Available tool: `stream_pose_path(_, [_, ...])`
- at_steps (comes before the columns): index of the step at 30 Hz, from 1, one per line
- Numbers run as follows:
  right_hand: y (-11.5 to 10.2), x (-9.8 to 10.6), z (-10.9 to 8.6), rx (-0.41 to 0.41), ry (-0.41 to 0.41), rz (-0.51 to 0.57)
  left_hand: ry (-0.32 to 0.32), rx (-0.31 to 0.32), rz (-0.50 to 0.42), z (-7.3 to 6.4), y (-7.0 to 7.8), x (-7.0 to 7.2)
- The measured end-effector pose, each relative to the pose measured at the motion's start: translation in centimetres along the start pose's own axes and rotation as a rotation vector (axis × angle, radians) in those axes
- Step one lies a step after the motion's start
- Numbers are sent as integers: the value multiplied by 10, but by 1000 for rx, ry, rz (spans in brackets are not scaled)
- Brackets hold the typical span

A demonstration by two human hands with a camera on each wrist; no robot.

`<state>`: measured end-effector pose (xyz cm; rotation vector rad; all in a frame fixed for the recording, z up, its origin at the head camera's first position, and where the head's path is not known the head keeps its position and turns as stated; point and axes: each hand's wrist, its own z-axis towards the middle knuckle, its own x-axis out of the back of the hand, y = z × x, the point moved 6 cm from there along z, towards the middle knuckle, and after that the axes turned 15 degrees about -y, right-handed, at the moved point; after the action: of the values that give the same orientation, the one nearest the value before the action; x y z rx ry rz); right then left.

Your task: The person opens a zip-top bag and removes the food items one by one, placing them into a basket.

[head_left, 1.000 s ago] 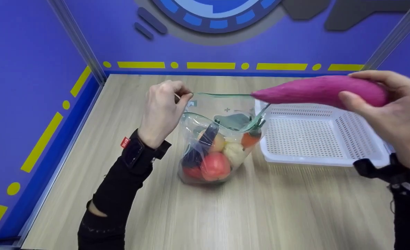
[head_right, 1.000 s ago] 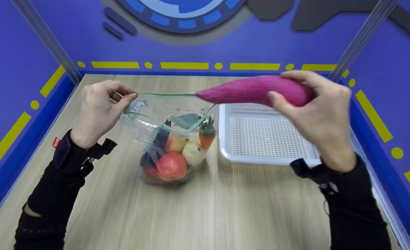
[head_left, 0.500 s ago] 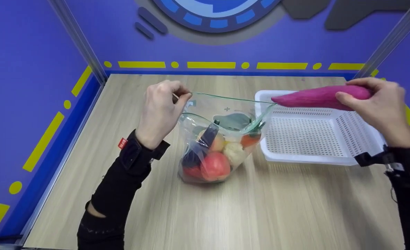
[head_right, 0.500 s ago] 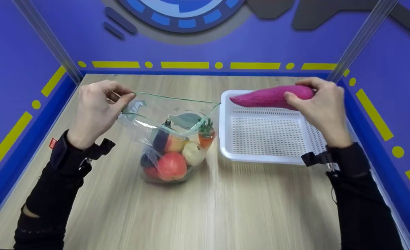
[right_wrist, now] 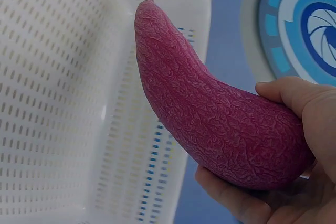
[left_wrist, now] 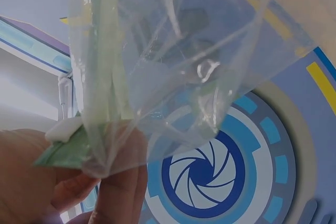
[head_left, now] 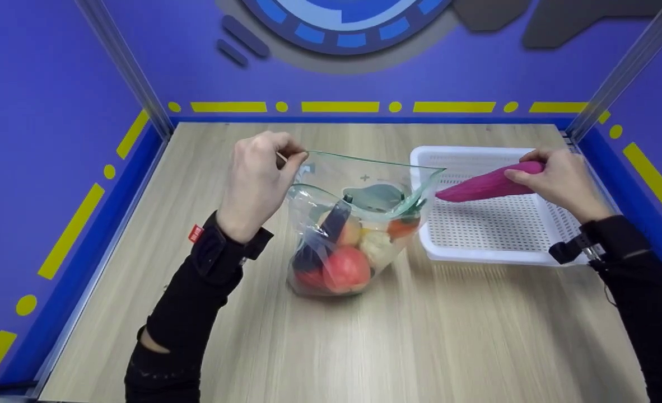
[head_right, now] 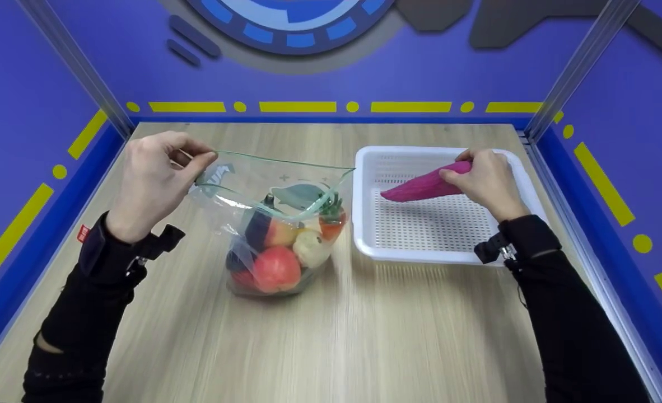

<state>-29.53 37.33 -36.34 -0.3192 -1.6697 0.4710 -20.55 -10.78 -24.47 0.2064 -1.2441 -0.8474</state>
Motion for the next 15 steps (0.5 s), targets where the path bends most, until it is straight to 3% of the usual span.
stream_pose_path(5, [6,-11,11,7,-82,-18,-3,10,7,0,2,1])
stream_pose_path(15, [25,-30,20,9,-340,-96,-16,16,11,-1,6,1])
